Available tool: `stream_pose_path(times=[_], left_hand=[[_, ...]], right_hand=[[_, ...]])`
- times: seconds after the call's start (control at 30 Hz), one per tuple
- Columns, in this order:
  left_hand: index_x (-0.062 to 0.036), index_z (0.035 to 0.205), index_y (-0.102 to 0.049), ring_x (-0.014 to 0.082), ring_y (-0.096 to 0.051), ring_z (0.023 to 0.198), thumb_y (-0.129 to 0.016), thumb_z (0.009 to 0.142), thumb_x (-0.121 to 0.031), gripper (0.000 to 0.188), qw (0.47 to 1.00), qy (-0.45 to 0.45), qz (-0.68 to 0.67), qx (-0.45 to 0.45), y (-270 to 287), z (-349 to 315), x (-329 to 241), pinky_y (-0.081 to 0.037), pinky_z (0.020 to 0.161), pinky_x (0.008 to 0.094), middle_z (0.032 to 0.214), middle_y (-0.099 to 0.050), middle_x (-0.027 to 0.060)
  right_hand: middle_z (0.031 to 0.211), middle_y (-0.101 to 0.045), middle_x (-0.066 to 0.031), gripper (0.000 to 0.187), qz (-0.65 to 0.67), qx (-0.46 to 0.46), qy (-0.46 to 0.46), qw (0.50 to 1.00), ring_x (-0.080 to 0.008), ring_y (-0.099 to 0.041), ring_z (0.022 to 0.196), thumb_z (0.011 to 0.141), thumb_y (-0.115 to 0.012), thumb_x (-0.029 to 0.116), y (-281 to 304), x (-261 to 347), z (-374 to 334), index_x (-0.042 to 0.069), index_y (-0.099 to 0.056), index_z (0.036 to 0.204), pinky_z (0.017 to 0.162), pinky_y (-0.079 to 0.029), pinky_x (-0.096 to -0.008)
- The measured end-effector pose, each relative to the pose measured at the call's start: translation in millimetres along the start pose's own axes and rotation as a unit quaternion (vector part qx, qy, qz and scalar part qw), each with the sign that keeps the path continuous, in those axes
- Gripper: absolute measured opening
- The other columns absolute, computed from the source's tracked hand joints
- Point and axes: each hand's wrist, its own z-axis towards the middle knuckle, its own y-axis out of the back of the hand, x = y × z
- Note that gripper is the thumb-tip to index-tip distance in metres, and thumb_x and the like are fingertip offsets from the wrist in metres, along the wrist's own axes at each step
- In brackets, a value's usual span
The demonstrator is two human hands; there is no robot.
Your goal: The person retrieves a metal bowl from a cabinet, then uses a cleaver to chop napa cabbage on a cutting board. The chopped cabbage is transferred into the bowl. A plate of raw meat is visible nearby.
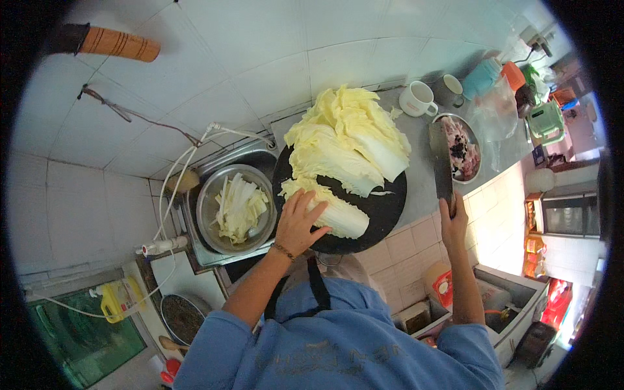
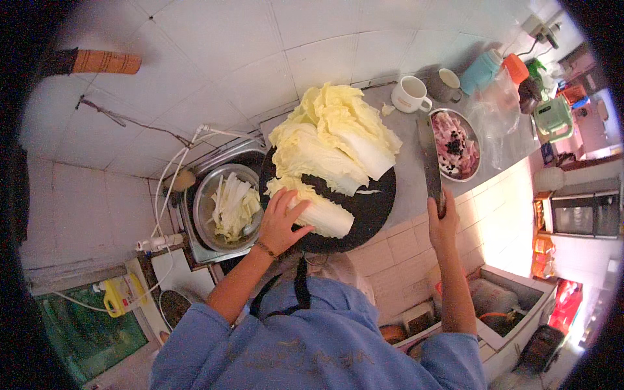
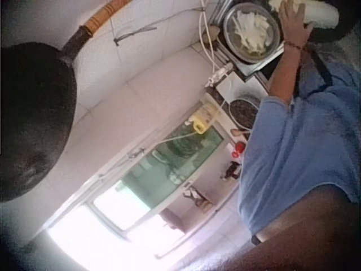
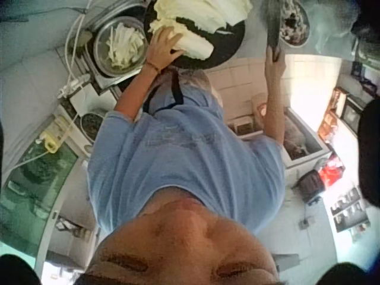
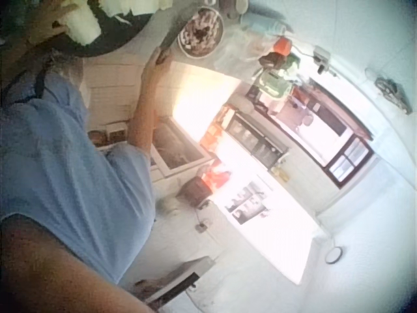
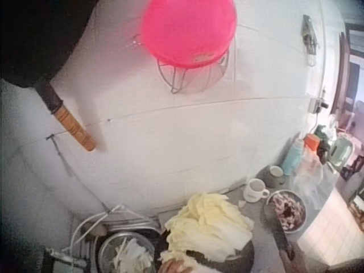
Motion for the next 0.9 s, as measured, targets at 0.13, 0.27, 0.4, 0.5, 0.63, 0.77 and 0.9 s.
stream_pose_path(times=[0.13, 0.27, 0.4, 0.5, 0.63, 0.77, 0.9], left_hand=[[-0.0134, 0.115, -0.063, 0.0392, -0.041, 0.122, -0.074, 0.074, -0.031, 0.046, 1.000, 0.000, -0.022, -0.023, -3, -1, 2, -0.035, 0.103, 0.0486, 0.126, -0.049, 0.0153], [-0.0123, 0.112, -0.064, 0.0369, -0.043, 0.123, -0.068, 0.080, -0.028, 0.036, 0.999, 0.015, -0.006, -0.037, -5, 0, -2, -0.034, 0.103, 0.0467, 0.126, -0.051, 0.0137], [-0.0127, 0.110, -0.065, 0.0357, -0.043, 0.121, -0.069, 0.078, -0.028, 0.035, 0.997, 0.037, 0.001, -0.062, -4, -4, -7, -0.035, 0.101, 0.0469, 0.124, -0.051, 0.0134], [-0.0130, 0.109, -0.065, 0.0363, -0.045, 0.116, -0.070, 0.076, -0.030, 0.037, 0.997, 0.045, -0.019, -0.064, -3, -5, -7, -0.037, 0.099, 0.0470, 0.119, -0.052, 0.0142], [-0.0123, 0.109, -0.064, 0.0349, -0.044, 0.116, -0.071, 0.075, -0.034, 0.041, 0.997, 0.067, -0.010, -0.034, 3, -6, -9, -0.038, 0.097, 0.0456, 0.118, -0.051, 0.0135], [-0.0119, 0.110, -0.064, 0.0343, -0.043, 0.118, -0.073, 0.073, -0.039, 0.046, 0.998, 0.057, -0.004, -0.013, 3, -2, -8, -0.037, 0.097, 0.0452, 0.120, -0.050, 0.0131], [-0.0120, 0.110, -0.064, 0.0354, -0.042, 0.118, -0.073, 0.072, -0.040, 0.048, 0.998, 0.054, -0.002, -0.021, -2, -2, -5, -0.036, 0.098, 0.0459, 0.119, -0.049, 0.0130]], right_hand=[[0.065, -0.043, -0.0052, 0.026, -0.016, 0.120, 0.027, 0.992, -0.0107, -0.042, 0.056, 0.088, -0.061, 0.012, 6, 49, -37, 0.004, -0.059, 0.112, 0.053, -0.039, -0.0277], [0.076, -0.060, -0.0135, 0.030, -0.055, 0.216, 0.116, 0.968, -0.0192, -0.058, 0.061, 0.086, -0.063, 0.014, -15, 83, -52, 0.006, -0.060, 0.115, 0.058, -0.047, -0.0316], [0.086, -0.065, -0.0196, 0.027, -0.088, 0.265, 0.108, 0.954, -0.0311, -0.065, 0.075, 0.087, -0.061, 0.016, -23, 88, -61, 0.007, -0.061, 0.113, 0.066, -0.051, -0.0379], [0.086, -0.065, -0.0199, 0.026, -0.105, 0.279, 0.096, 0.950, -0.0333, -0.065, 0.077, 0.088, -0.060, 0.018, -22, 85, -67, 0.007, -0.061, 0.112, 0.068, -0.051, -0.0390], [0.088, -0.065, -0.0203, 0.026, -0.108, 0.287, 0.076, 0.949, -0.0346, -0.065, 0.079, 0.089, -0.059, 0.020, -17, 88, -71, 0.007, -0.061, 0.111, 0.069, -0.050, -0.0402], [0.089, -0.065, -0.0212, 0.026, -0.133, 0.301, 0.058, 0.942, -0.0362, -0.064, 0.081, 0.089, -0.059, 0.022, -10, 98, -71, 0.007, -0.060, 0.110, 0.070, -0.050, -0.0426], [0.088, -0.064, -0.0219, 0.027, -0.148, 0.323, 0.053, 0.933, -0.0382, -0.064, 0.082, 0.090, -0.057, 0.024, -6, 108, -73, 0.006, -0.058, 0.110, 0.071, -0.049, -0.0458]])
